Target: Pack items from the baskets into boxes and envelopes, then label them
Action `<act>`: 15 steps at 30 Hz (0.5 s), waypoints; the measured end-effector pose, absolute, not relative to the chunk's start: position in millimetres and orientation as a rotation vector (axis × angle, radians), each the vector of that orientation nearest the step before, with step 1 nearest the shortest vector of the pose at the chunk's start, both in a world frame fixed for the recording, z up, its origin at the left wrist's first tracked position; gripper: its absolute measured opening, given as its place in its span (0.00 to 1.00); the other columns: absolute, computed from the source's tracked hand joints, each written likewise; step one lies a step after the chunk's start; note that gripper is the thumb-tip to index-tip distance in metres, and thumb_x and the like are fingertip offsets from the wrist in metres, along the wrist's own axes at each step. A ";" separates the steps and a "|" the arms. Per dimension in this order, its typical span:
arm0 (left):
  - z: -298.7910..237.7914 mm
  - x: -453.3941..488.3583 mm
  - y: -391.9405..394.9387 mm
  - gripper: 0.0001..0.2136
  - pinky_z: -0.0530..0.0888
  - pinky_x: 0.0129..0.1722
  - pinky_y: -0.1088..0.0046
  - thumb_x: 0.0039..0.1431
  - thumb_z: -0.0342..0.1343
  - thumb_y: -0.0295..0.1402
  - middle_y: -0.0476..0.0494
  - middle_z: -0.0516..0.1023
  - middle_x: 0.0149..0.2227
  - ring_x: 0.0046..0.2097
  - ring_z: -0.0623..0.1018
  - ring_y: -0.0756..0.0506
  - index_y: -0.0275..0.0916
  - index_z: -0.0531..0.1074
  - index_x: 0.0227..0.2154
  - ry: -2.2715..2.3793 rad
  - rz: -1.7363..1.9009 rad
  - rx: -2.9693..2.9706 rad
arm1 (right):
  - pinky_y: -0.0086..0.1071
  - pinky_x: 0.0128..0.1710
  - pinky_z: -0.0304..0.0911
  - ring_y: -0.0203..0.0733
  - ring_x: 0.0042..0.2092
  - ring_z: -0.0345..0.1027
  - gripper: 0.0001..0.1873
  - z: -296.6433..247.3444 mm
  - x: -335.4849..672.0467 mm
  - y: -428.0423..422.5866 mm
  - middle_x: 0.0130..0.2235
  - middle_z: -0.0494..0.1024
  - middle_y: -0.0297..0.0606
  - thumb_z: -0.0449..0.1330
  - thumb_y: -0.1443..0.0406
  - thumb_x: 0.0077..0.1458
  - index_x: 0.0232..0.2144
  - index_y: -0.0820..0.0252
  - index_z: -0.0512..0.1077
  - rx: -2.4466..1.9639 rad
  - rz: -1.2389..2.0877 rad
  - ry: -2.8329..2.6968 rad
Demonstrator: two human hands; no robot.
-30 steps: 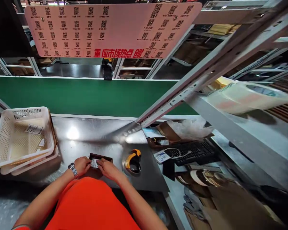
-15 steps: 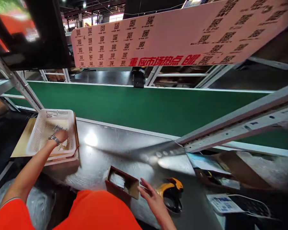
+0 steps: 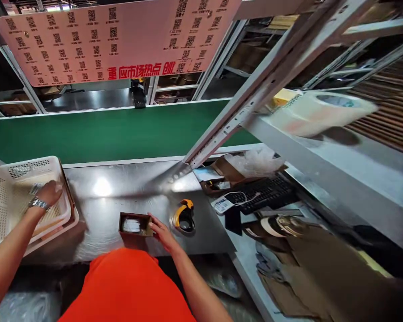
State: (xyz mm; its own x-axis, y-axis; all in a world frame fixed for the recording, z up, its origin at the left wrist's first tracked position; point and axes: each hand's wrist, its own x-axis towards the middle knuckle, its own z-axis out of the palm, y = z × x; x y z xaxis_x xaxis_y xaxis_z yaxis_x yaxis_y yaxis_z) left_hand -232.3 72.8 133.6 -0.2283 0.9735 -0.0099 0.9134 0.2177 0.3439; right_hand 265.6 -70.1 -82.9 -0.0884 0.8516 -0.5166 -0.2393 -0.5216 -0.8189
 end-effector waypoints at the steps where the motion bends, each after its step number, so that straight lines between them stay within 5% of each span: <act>1: 138.1 -216.4 65.4 0.14 0.78 0.58 0.52 0.61 0.59 0.48 0.41 0.83 0.39 0.54 0.85 0.31 0.43 0.73 0.39 2.210 0.454 1.846 | 0.53 0.62 0.71 0.58 0.65 0.74 0.43 -84.9 264.2 -70.1 0.70 0.77 0.40 0.75 0.44 0.47 0.64 0.43 0.77 -1.358 1.731 -0.701; 4: 129.0 -138.5 29.3 0.16 0.80 0.54 0.59 0.60 0.60 0.42 0.45 0.85 0.44 0.47 0.86 0.38 0.46 0.71 0.48 1.732 0.777 1.921 | 0.51 0.60 0.73 0.56 0.62 0.77 0.43 -92.1 261.7 -69.3 0.67 0.80 0.39 0.74 0.45 0.47 0.64 0.43 0.76 -1.327 1.733 -0.679; 7: 87.5 -42.1 -8.0 0.17 0.82 0.49 0.64 0.59 0.63 0.40 0.46 0.86 0.40 0.42 0.85 0.43 0.44 0.70 0.49 1.272 0.619 1.751 | 0.51 0.58 0.73 0.55 0.59 0.78 0.43 -96.1 261.6 -68.4 0.64 0.82 0.39 0.75 0.46 0.46 0.64 0.45 0.76 -1.324 1.732 -0.674; 9: 53.9 11.5 -22.2 0.15 0.80 0.42 0.68 0.57 0.65 0.35 0.45 0.86 0.39 0.39 0.84 0.44 0.42 0.71 0.46 1.253 0.432 1.721 | 0.52 0.57 0.73 0.56 0.59 0.78 0.43 -95.3 262.0 -68.4 0.64 0.82 0.40 0.75 0.46 0.46 0.63 0.47 0.76 -1.316 1.727 -0.679; 15: -2.5 79.8 -24.6 0.13 0.80 0.49 0.61 0.60 0.63 0.28 0.34 0.88 0.45 0.47 0.87 0.37 0.39 0.79 0.48 1.379 0.200 1.878 | 0.51 0.57 0.73 0.56 0.59 0.77 0.38 -83.7 262.3 -69.6 0.59 0.84 0.40 0.74 0.47 0.48 0.60 0.48 0.77 -1.275 1.739 -0.701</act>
